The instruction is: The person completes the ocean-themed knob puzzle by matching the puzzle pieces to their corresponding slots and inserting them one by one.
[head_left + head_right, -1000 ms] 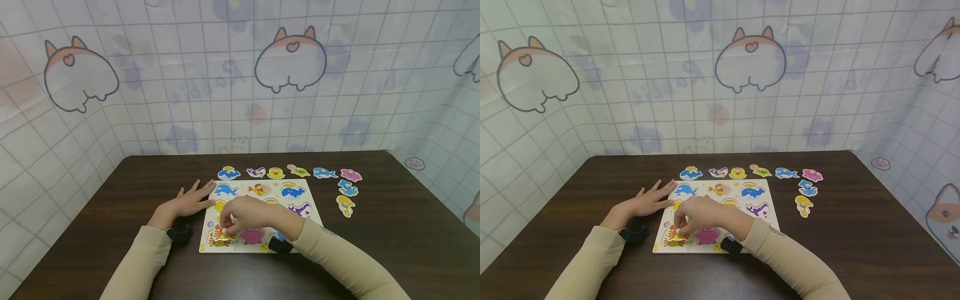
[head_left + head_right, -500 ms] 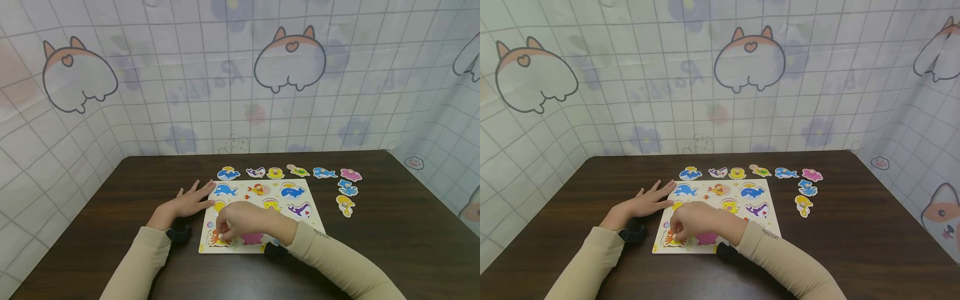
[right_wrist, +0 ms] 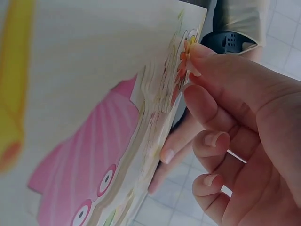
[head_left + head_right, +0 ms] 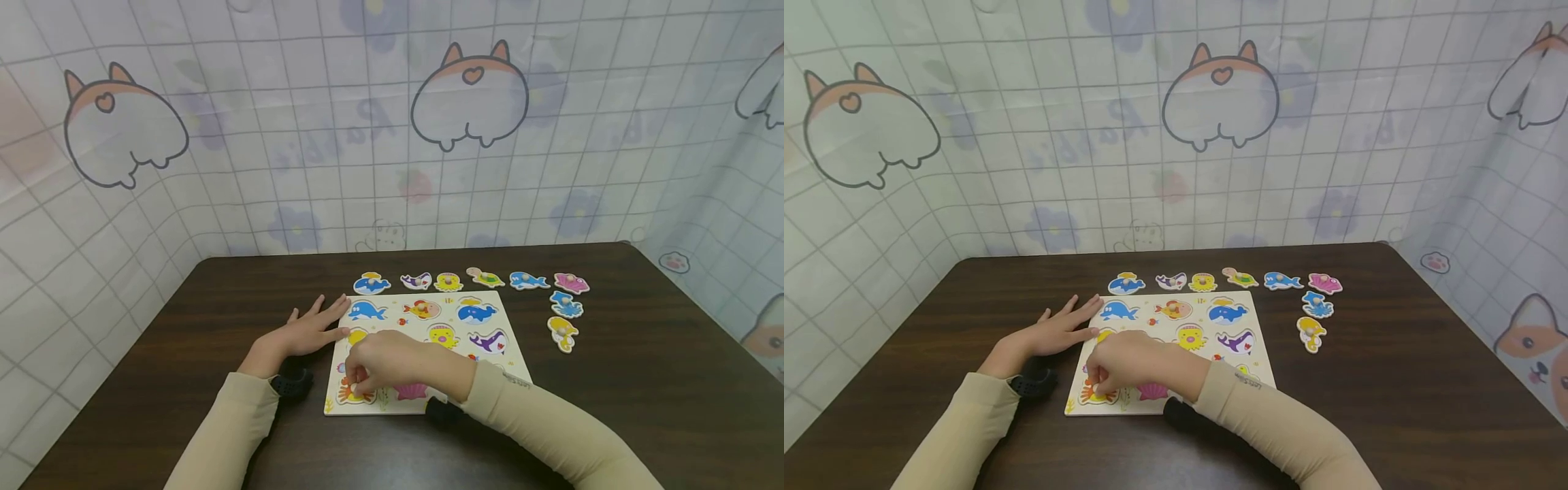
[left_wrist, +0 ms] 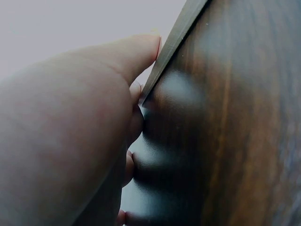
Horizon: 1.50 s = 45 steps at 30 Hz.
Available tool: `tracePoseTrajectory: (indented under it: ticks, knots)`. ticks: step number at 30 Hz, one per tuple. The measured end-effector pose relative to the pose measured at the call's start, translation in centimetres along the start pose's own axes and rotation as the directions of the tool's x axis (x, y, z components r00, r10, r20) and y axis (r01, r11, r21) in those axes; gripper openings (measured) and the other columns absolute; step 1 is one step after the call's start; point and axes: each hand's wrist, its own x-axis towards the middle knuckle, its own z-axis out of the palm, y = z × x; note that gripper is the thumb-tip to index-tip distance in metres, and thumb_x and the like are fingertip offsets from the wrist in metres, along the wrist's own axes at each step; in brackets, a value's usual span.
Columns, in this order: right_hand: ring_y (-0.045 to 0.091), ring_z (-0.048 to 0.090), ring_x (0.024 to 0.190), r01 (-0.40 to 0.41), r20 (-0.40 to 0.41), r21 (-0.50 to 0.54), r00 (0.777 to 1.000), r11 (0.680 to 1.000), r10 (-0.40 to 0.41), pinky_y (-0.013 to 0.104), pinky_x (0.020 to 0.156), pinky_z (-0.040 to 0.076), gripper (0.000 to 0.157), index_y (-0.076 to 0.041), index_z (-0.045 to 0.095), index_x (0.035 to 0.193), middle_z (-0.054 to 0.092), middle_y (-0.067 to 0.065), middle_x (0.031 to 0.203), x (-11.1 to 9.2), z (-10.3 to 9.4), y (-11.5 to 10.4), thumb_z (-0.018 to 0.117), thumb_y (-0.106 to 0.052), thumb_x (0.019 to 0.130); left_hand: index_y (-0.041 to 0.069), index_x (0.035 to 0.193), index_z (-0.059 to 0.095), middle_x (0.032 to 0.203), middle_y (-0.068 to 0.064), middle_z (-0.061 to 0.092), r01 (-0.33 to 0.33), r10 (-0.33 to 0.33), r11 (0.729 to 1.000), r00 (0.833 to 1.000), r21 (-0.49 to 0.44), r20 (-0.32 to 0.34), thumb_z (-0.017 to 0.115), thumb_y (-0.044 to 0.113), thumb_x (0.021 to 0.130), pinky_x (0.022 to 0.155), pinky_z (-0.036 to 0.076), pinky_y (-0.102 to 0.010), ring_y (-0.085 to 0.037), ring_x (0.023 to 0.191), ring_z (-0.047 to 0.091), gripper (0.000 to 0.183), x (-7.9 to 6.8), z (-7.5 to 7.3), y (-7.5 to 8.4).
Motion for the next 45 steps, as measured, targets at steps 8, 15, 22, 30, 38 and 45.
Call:
tracePoseTrajectory:
  ticks: [8,15,22,30,38,45]
  knots:
    - [0.002,0.055,0.071,-0.040,0.018,0.025,0.999,0.999,0.040,0.018,0.066,0.044,0.010,-0.020,0.081,0.096,0.062,-0.018,0.073,0.2,0.0,-0.2,0.082,-0.028,0.090,0.016,0.167,0.013,0.172,-0.010,0.006,-0.002,0.002,1.000,1.000,0.000,-0.008,0.045,0.054,0.107,0.110,-0.009,-0.077,-0.045,0.154,-0.007,0.078,0.0,0.0,-0.3]
    - [0.003,0.055,0.070,-0.064,0.029,0.029,0.998,0.998,0.063,0.020,0.066,0.044,0.011,-0.020,0.081,0.095,0.062,-0.017,0.071,0.3,0.0,-0.4,0.083,-0.029,0.089,0.016,0.167,0.013,0.172,-0.009,0.006,-0.003,0.003,1.000,1.000,0.000,-0.011,0.044,0.054,0.107,0.110,-0.009,-0.077,-0.044,0.154,-0.007,0.078,0.2,0.2,-0.6]
    - [0.002,0.054,0.070,-0.041,0.048,0.016,0.998,0.999,0.040,0.020,0.065,0.044,0.008,-0.022,0.079,0.097,0.060,-0.017,0.072,0.0,-0.3,-0.4,0.081,-0.028,0.092,0.016,0.167,0.013,0.172,-0.009,0.006,-0.002,0.002,1.000,1.000,0.004,-0.015,0.044,0.054,0.107,0.110,-0.008,-0.077,-0.045,0.154,-0.006,0.077,0.2,0.2,-0.6]
    - [0.003,0.057,0.079,-0.022,-0.023,0.097,0.999,0.995,0.025,0.021,0.069,0.048,0.025,-0.020,0.077,0.114,0.063,-0.018,0.080,-1.9,-1.4,0.8,0.078,-0.033,0.093,0.015,0.166,0.014,0.171,-0.011,0.008,-0.002,0.002,1.000,1.000,-0.014,-0.016,0.047,0.052,0.107,0.109,-0.009,-0.078,-0.045,0.154,-0.006,0.077,-0.1,0.1,-0.2]
    - [0.005,0.056,0.075,0.001,-0.168,0.142,0.985,0.990,0.023,0.024,0.069,0.050,0.024,-0.014,0.077,0.116,0.067,-0.013,0.088,-5.1,-2.7,3.1,0.076,-0.026,0.096,0.015,0.166,0.014,0.172,-0.010,0.007,-0.004,0.004,1.000,1.000,-0.021,-0.011,0.047,0.050,0.107,0.110,-0.009,-0.077,-0.044,0.154,-0.007,0.077,0.1,0.1,-0.2]
    - [0.005,0.051,0.071,-0.021,-0.293,0.155,0.954,0.988,0.066,0.024,0.062,0.048,0.022,-0.012,0.076,0.117,0.067,-0.012,0.090,-8.1,-3.4,5.6,0.075,-0.020,0.097,0.016,0.167,0.012,0.172,-0.009,0.006,-0.004,0.004,1.000,1.000,-0.030,0.001,0.047,0.053,0.107,0.111,-0.009,-0.075,-0.042,0.154,-0.009,0.079,-0.1,0.2,0.0]
